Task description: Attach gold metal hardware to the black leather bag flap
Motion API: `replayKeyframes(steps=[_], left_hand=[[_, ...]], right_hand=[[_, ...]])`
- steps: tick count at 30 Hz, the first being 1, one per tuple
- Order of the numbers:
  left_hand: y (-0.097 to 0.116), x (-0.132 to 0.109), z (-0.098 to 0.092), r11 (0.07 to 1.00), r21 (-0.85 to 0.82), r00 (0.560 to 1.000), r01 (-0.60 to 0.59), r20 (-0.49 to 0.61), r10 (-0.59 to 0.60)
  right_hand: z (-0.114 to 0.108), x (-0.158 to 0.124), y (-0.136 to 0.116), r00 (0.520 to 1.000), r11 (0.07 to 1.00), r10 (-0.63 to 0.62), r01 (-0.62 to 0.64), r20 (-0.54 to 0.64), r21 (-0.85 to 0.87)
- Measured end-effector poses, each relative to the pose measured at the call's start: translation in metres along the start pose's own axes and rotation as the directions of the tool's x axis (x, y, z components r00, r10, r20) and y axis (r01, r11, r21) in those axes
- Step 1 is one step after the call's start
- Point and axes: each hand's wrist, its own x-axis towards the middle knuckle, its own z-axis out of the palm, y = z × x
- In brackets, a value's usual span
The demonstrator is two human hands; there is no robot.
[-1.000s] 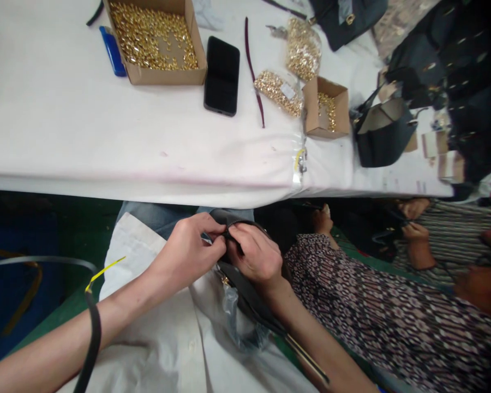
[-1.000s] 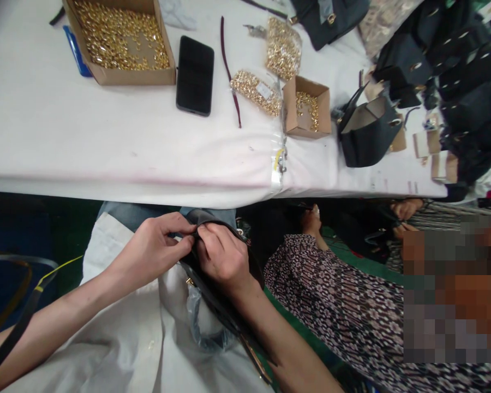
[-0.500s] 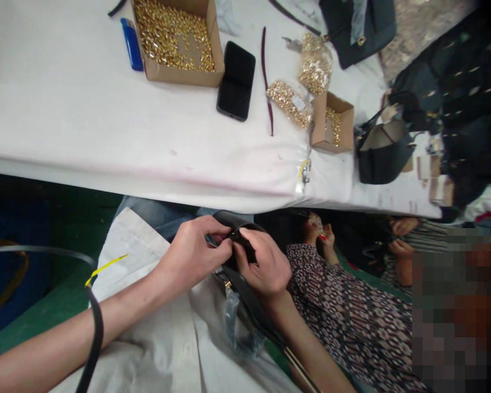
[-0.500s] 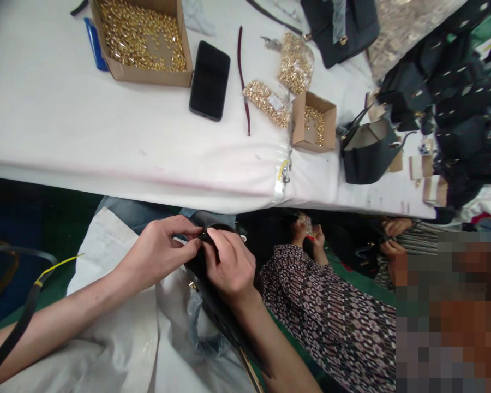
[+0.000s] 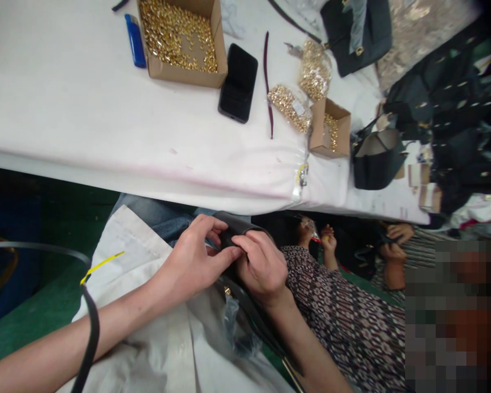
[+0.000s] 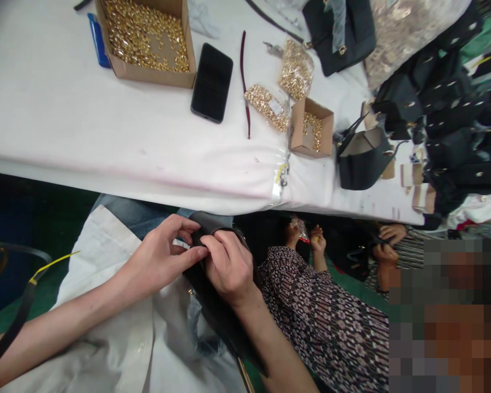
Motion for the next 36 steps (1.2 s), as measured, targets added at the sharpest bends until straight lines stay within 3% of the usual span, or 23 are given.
replayKeyframes(steps=[8,16,22,31,36], left_hand=[[-0.001,-0.002,0.0,0.997,-0.054,0.999,0.049,-0.003,-0.049],[0.013,-0.006,0.0,0.995,-0.074,0.998,0.065,-0.006,-0.065],[0.025,-0.008,0.002,0.992,-0.11,0.998,0.054,0.044,-0.049],[0.04,-0.025,-0.007,0.98,-0.093,0.974,0.175,0.161,-0.159],[0.032,-0.031,-0.018,0.953,-0.123,0.938,0.277,0.249,-0.24]], right_hand=[[-0.001,-0.002,0.003,1.0,0.999,-0.011,0.012,-0.016,0.03],[-0.002,-0.001,-0.004,0.995,0.992,0.096,-0.093,-0.032,0.086],[-0.008,0.005,-0.011,0.991,0.989,0.102,-0.093,-0.081,0.113],[-0.04,0.008,-0.04,0.948,0.926,0.318,-0.309,-0.007,0.219],[-0.031,-0.005,-0.048,0.893,0.841,0.445,-0.441,0.064,0.312]])
